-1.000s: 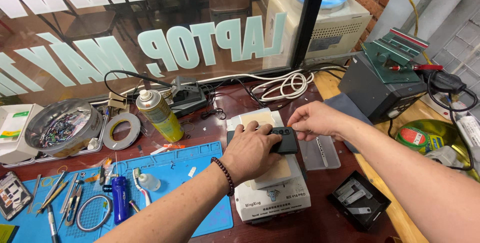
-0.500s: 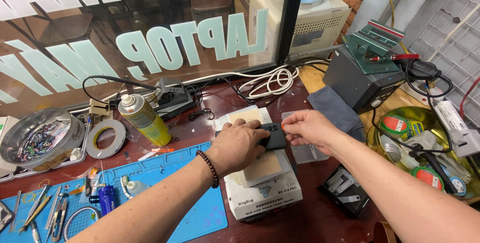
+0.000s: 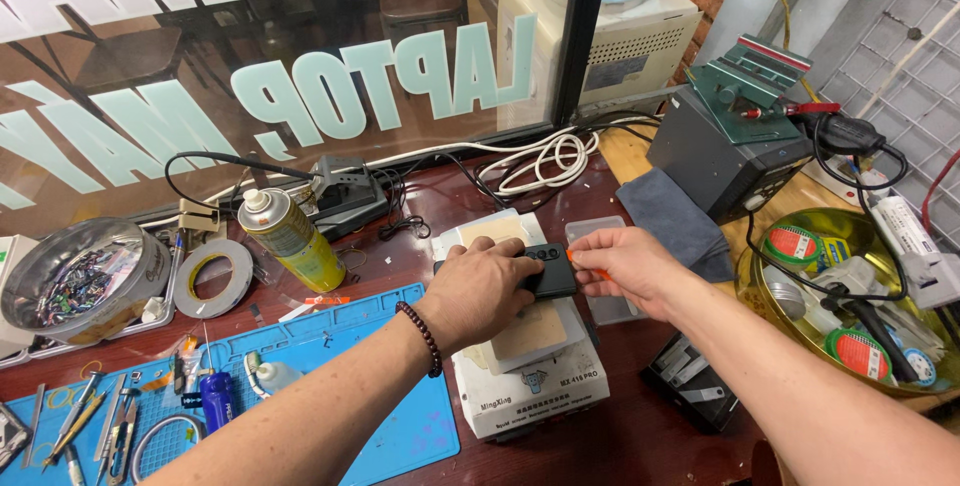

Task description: The person uses a plastic prying tool to separate the smartphone's back cover from the frame. They work along the edges until the cover pops off, then set the cover aside and briefly inspect the exposed internal components.

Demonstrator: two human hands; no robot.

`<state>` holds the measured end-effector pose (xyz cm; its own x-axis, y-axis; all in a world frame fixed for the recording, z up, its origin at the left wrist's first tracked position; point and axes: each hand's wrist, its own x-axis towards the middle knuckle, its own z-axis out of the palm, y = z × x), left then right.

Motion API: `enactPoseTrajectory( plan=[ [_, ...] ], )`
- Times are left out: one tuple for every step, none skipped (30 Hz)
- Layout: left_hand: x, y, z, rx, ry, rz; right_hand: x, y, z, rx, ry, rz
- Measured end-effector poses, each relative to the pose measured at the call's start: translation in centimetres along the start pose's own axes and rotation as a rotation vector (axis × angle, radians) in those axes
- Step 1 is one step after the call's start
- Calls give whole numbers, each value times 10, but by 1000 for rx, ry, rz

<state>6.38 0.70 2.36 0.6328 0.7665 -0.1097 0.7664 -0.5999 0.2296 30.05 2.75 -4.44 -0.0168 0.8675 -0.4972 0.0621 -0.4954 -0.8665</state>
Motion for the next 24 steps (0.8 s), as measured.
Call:
enactPoseTrajectory(
  plan=[
    [0, 0, 0, -4, 9, 3, -1, -1, 1, 8, 5, 6],
    [0, 0, 0, -8, 19, 6, -3, -1, 1, 7, 11, 8],
    [1, 0, -1, -10, 18, 6, -5, -2, 2, 6, 17, 10],
    [0, 0, -1, -13, 14, 6, -6, -2, 3, 6, 23, 15],
    [0, 0, 0, -16, 9, 6, -7, -3, 4, -5, 20, 11],
    [0, 0, 0, -18, 7, 5, -8, -4, 5, -17, 18, 5],
    [0, 0, 0, -18, 7, 4, -8, -6, 5, -29, 16, -3],
    [0, 0, 0, -19, 5, 3, -8, -7, 5, -37, 10, -13],
    [0, -1, 0, -19, 12, 3, -8, -8, 4, -45, 3, -20],
    [0, 0, 0, -19, 17, 5, -9, -8, 4, -52, -2, -27],
    [0, 0, 0, -19, 24, 8, -9, -9, 3, -61, 1, -10],
    [0, 0, 0, -21, 29, 14, -9, -10, 2, -71, 2, 5],
    [0, -1, 0, -21, 35, 18, -9, -10, 1, -80, 0, 19],
    [-1, -1, 1, -21, 38, 21, -8, -10, 2, -73, -1, 12],
    [-1, -1, 1, -22, 38, 16, -8, -10, 3, -67, 1, 6],
    [-1, -1, 2, -23, 40, 13, -8, -10, 2, -61, 5, 0],
    [-1, -1, 2, -23, 42, 10, -9, -10, 2, -46, 5, 7],
    [0, -1, 2, -24, 50, 16, -10, -9, 2, -31, 2, 15],
    [1, -1, 3, -25, 54, 19, -10, -9, 2, -15, -4, 25],
    [1, -1, 3, -26, 57, 24, -11, -8, 2, -20, -20, 46],
    [0, -2, 4, -26, 56, 22, -12, -8, 1, -28, -31, 65],
    [0, -2, 4, -27, 58, 20, -12, -7, 0, -37, -42, 82],
    [0, -1, 4, -26, 58, 19, -12, -7, -1, -15, -45, 66],
    [1, -1, 4, -27, 55, 18, -12, -7, -1, 8, -50, 52]
  ],
)
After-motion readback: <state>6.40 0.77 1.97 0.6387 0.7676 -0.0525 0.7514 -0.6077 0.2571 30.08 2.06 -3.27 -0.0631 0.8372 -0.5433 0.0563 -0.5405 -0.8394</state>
